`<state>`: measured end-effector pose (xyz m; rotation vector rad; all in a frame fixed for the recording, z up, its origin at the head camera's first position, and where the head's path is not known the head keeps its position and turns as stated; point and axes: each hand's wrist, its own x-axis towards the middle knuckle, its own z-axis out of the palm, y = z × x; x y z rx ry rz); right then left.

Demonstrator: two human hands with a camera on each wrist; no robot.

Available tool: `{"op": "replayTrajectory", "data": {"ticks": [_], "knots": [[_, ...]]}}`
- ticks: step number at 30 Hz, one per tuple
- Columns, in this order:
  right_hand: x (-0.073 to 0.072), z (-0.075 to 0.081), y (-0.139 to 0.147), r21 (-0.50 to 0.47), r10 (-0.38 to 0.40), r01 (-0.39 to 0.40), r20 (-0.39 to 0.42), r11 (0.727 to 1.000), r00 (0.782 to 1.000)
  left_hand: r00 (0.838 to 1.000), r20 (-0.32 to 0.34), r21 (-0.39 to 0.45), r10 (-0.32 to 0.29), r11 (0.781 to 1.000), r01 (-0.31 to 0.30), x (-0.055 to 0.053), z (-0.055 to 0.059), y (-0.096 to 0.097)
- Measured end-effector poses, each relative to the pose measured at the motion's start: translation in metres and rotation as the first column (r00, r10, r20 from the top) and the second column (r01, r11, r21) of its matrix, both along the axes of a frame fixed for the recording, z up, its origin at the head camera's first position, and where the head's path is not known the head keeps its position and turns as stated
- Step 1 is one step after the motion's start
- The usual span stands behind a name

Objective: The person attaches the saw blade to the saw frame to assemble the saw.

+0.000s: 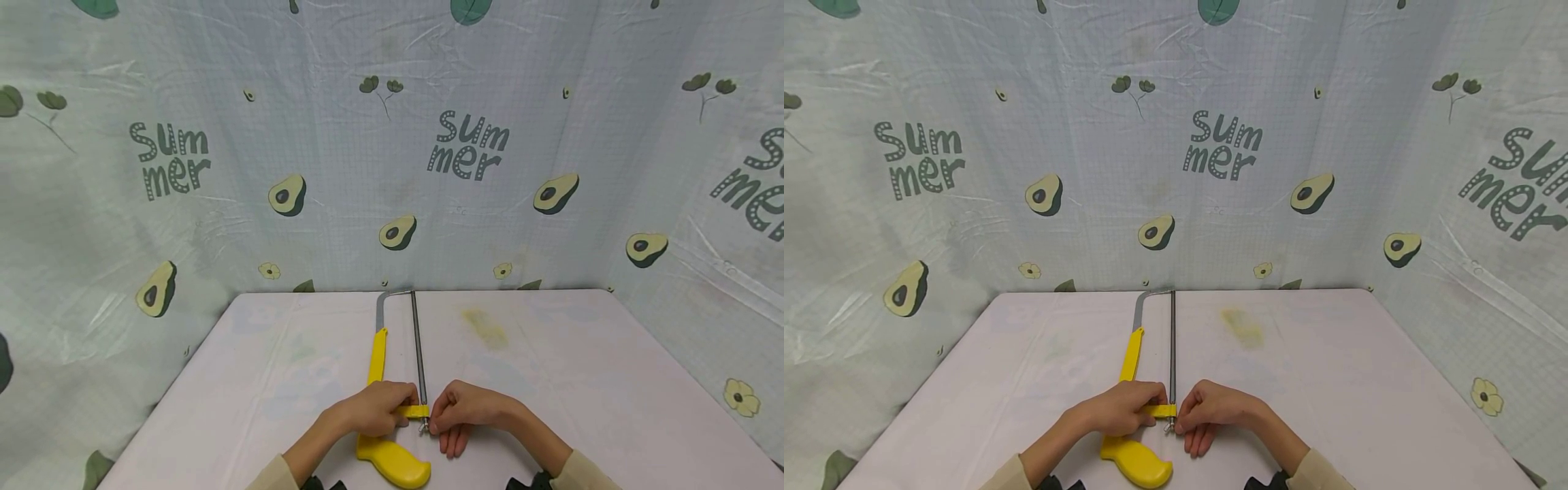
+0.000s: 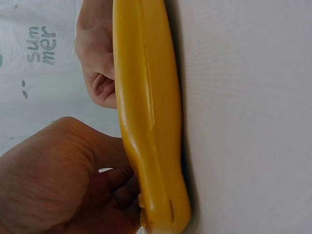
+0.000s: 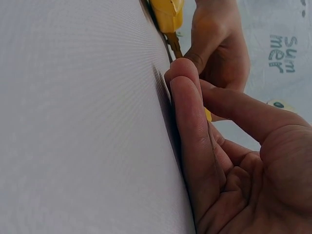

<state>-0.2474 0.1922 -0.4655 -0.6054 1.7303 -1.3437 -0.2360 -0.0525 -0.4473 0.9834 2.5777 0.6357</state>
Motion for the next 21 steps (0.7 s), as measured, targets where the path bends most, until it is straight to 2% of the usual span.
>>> {"op": "replayTrajectory", "data": {"ticks": [21], "knots": [[0.0007, -0.0004, -0.0013, 0.004, -0.017, 0.017, 0.018, 1.0, 1.0, 1.0, -0.014, 0.005, -0.014, 1.0, 0.014, 0.0003, 0.0013, -0.0006]]}}
